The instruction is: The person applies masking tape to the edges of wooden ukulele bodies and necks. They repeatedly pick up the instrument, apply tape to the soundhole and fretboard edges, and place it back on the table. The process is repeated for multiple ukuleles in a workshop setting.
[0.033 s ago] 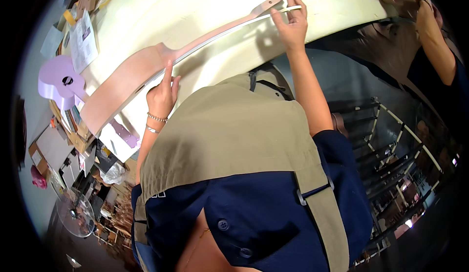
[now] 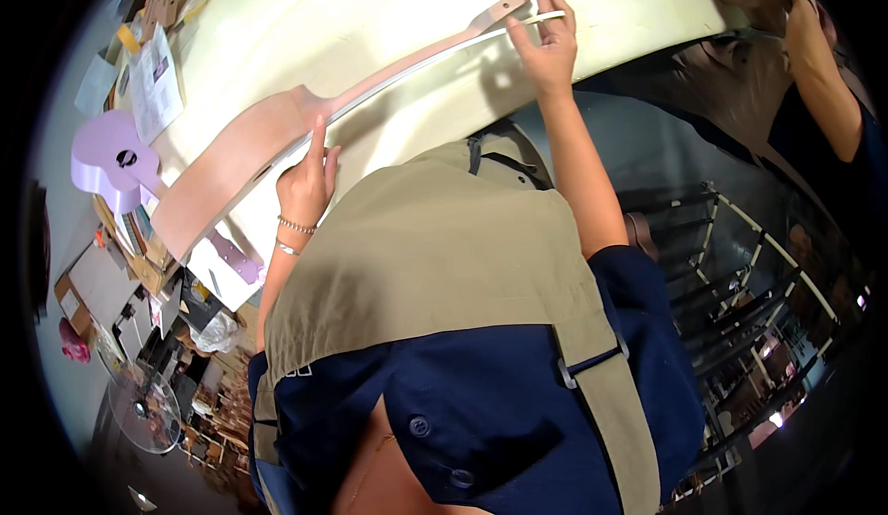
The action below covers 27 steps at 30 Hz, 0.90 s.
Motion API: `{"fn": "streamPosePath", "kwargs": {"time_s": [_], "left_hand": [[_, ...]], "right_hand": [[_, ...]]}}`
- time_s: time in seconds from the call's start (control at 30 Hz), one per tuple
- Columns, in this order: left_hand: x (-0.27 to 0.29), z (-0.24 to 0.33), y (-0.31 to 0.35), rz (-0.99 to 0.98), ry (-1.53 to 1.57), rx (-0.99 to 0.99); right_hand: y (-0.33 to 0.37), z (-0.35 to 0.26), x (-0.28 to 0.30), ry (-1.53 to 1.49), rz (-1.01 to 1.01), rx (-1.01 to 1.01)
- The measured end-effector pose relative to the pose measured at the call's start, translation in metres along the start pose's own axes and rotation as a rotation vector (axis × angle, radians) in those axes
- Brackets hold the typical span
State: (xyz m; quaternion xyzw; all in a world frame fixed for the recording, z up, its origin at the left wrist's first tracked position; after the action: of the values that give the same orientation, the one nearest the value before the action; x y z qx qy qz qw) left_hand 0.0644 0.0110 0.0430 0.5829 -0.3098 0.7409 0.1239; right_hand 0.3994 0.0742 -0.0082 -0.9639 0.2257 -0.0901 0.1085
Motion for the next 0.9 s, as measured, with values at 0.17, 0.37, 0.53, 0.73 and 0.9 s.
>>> {"fn": "streamPosePath", "kwargs": {"time_s": [0.17, 0.37, 0.53, 0.73, 0.9], "left_hand": [[-0.017, 0.023, -0.024, -0.126, 0.006, -0.05], [-0.051, 0.072, -0.069, -0.2, 0.072, -0.12], [-0.081, 0.126, -0.124, -0.267, 0.141, -0.151], [-0.016, 0.11, -0.18, 0.093, 0.302, -0.146], [-0.145, 0.059, -0.153, -0.88, 1.123, 0.615]], "right_hand": [[0.001, -0.001, 0.004, 0.053, 0.043, 0.027], [0.0, -0.004, 0.001, 0.221, -0.032, 0.09], [0.001, -0.009, 0.001, 0.271, -0.007, 0.148], [0.003, -0.014, 0.008, 0.288, 0.116, 0.173], [0.002, -0.02, 0.007, 0.233, 0.141, 0.159]]}}
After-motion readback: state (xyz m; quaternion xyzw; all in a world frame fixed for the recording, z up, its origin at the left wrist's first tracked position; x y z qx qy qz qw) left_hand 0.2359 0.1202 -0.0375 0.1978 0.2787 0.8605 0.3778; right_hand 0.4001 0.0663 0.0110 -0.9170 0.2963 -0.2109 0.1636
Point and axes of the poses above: each hand's wrist, its own y-axis away from the middle knuckle, its own x-axis out of the back of the hand, z = x × y, the point moved 10 cm from there along -y, towards the middle knuckle, and after that the axes turned 3 degrees about z, right-handed, at the moved point
